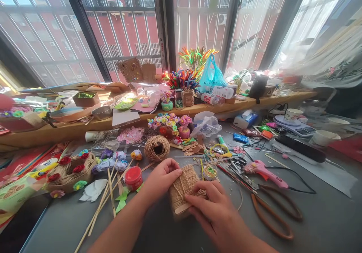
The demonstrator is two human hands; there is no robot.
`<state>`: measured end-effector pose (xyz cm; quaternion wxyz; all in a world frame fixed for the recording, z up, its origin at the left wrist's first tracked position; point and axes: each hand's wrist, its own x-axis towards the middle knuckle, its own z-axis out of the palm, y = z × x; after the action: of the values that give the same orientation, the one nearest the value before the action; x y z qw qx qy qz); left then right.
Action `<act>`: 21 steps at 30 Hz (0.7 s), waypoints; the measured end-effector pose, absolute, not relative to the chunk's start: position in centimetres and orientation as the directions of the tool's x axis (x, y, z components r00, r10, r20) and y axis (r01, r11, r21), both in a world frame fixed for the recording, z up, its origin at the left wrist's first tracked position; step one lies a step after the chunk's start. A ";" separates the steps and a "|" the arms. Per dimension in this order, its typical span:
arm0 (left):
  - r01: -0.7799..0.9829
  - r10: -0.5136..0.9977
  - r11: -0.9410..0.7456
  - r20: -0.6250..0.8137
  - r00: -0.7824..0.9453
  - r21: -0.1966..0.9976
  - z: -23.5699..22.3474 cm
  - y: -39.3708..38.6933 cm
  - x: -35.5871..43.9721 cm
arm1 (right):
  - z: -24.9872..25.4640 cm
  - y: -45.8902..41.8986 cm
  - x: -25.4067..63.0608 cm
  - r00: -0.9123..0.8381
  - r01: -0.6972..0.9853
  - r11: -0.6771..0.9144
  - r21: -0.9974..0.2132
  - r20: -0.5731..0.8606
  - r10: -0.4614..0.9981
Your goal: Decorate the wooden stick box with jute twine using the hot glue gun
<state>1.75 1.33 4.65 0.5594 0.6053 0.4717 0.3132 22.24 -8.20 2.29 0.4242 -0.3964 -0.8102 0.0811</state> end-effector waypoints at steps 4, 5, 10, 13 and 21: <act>0.198 0.922 0.072 -0.141 0.361 0.978 4.3 1.2 1.9 | 2.2 -8.2 22.3 -0.332 0.570 0.685 -0.454 0.636 0.697; 0.196 0.923 0.069 -0.137 0.359 0.978 4.3 1.1 1.9 | 2.2 -8.2 22.3 -0.332 0.568 0.686 -0.454 0.637 0.696; 0.205 0.935 0.032 -0.102 0.340 0.978 4.0 1.2 2.1 | 2.0 -8.2 22.1 -0.330 0.553 0.690 -0.468 0.637 0.696; 0.220 0.950 -0.010 -0.059 0.305 0.975 4.1 1.0 2.0 | 2.0 -8.3 22.1 -0.316 0.530 0.685 -0.500 0.633 0.707; 0.446 0.836 -0.539 0.516 0.184 0.714 5.4 -2.9 -1.0 | 2.9 -6.7 26.7 -0.157 0.505 0.505 -0.700 0.501 0.851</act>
<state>-0.97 -2.94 5.41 0.2075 0.7410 0.4328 0.4697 26.68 -6.74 2.93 0.4579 -0.4601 -0.7368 0.1889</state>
